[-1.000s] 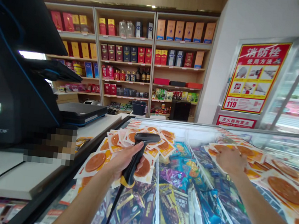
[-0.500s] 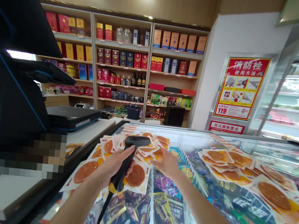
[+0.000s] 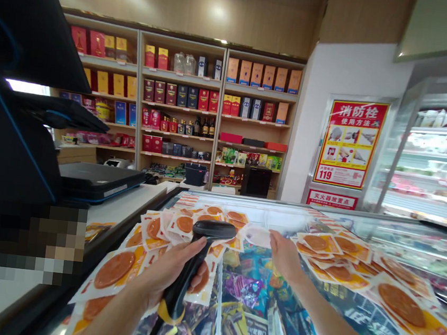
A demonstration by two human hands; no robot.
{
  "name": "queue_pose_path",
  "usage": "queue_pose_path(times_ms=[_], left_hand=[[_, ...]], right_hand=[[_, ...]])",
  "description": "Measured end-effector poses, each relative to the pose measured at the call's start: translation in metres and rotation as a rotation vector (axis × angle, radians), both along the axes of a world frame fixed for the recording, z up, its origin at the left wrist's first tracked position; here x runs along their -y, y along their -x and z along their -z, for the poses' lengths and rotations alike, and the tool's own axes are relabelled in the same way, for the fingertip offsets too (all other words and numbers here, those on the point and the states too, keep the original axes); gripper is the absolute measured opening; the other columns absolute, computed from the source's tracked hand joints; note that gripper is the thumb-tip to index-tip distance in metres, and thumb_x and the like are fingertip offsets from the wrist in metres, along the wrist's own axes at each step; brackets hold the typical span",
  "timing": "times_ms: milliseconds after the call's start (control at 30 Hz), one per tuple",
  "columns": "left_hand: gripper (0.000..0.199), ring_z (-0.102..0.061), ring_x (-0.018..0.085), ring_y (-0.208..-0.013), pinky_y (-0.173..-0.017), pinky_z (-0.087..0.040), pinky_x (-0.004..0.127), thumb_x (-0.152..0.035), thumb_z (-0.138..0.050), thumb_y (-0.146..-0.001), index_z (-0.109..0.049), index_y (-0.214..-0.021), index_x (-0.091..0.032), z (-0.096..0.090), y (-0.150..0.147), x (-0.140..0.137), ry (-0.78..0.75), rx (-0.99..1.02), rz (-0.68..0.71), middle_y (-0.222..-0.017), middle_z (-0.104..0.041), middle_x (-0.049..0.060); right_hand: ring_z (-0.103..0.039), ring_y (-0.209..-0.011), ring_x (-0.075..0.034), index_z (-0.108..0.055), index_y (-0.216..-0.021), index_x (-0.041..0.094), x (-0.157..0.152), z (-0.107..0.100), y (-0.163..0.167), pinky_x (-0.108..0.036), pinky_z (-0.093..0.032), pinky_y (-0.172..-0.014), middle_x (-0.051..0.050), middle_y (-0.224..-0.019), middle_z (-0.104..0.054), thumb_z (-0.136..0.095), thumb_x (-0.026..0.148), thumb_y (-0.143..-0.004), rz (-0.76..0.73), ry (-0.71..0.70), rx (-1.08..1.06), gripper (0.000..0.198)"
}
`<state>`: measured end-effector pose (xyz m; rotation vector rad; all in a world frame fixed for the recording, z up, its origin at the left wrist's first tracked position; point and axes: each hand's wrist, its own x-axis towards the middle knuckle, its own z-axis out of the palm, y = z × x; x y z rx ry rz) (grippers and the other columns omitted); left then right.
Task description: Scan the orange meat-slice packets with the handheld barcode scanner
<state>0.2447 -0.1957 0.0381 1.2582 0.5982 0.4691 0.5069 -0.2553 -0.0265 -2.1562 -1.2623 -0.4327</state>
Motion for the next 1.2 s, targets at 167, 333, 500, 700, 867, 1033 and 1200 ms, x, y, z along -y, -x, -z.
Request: queue_pose_path(times_ms=[167, 333, 500, 700, 867, 1033, 1200], left_hand=[[0.035, -0.039, 0.006, -0.037, -0.040, -0.028, 0.019, -0.051, -0.047, -0.065, -0.043, -0.064, -0.016, 0.003, -0.003, 0.002, 0.023, 0.025, 0.031, -0.047, -0.046, -0.003], [0.036, -0.039, 0.006, -0.038, -0.039, -0.027, 0.019, -0.052, -0.045, -0.065, -0.044, -0.066, -0.016, 0.006, -0.003, 0.002, 0.002, 0.031, 0.050, -0.050, -0.045, -0.004], [0.039, -0.040, 0.005, -0.040, -0.040, -0.028, 0.019, -0.054, -0.045, -0.065, -0.044, -0.063, -0.015, 0.009, -0.003, 0.000, -0.022, 0.025, 0.079, -0.052, -0.045, -0.003], [0.040, -0.041, 0.006, -0.039, -0.039, -0.027, 0.019, -0.055, -0.049, -0.061, -0.043, -0.064, -0.016, 0.014, -0.005, -0.007, -0.049, 0.004, 0.124, -0.051, -0.046, -0.004], [0.038, -0.040, 0.006, -0.040, -0.040, -0.028, 0.018, -0.054, -0.048, -0.063, -0.044, -0.068, -0.016, 0.010, -0.004, -0.002, -0.027, 0.029, 0.098, -0.051, -0.045, -0.004], [0.036, -0.041, 0.006, -0.042, -0.042, -0.029, 0.019, -0.051, -0.046, -0.066, -0.046, -0.070, -0.016, 0.005, -0.002, 0.006, -0.017, 0.050, 0.083, -0.053, -0.045, -0.003], [0.034, -0.041, 0.006, -0.042, -0.042, -0.029, 0.019, -0.049, -0.046, -0.067, -0.045, -0.069, -0.016, 0.006, -0.001, 0.006, -0.007, 0.089, 0.093, -0.054, -0.046, -0.003]], right_hand=[[-0.056, -0.052, -0.015, -0.052, -0.092, 0.015, 0.005, -0.001, -0.014, -0.025, -0.044, -0.046, -0.005, -0.072, -0.060, -0.024, 0.034, -0.076, -0.037, -0.276, -0.445, 0.037], [-0.057, -0.061, -0.016, -0.051, -0.090, 0.015, -0.001, 0.004, -0.012, -0.024, -0.046, -0.043, -0.005, -0.077, -0.057, -0.029, 0.038, -0.072, -0.108, -0.370, -0.621, 0.037], [-0.057, -0.065, -0.015, -0.050, -0.093, 0.015, -0.004, 0.006, -0.010, -0.024, -0.048, -0.045, -0.005, -0.080, -0.057, -0.029, 0.039, -0.072, -0.128, -0.382, -0.646, 0.038], [-0.056, -0.064, -0.015, -0.051, -0.092, 0.016, -0.003, 0.005, -0.007, -0.024, -0.048, -0.045, -0.004, -0.075, -0.057, -0.029, 0.040, -0.073, -0.123, -0.373, -0.623, 0.038], [-0.054, -0.066, -0.016, -0.052, -0.090, 0.016, -0.001, 0.004, -0.009, -0.025, -0.049, -0.047, -0.005, -0.075, -0.056, -0.031, 0.038, -0.072, -0.125, -0.427, -0.663, 0.036], [-0.056, -0.063, -0.016, -0.052, -0.088, 0.016, -0.001, 0.007, -0.012, -0.024, -0.048, -0.044, -0.005, -0.073, -0.056, -0.031, 0.039, -0.072, -0.115, -0.432, -0.679, 0.035], [-0.057, -0.065, -0.016, -0.051, -0.092, 0.016, -0.003, 0.009, -0.010, -0.024, -0.047, -0.044, -0.006, -0.080, -0.057, -0.029, 0.040, -0.072, -0.112, -0.392, -0.674, 0.038]])
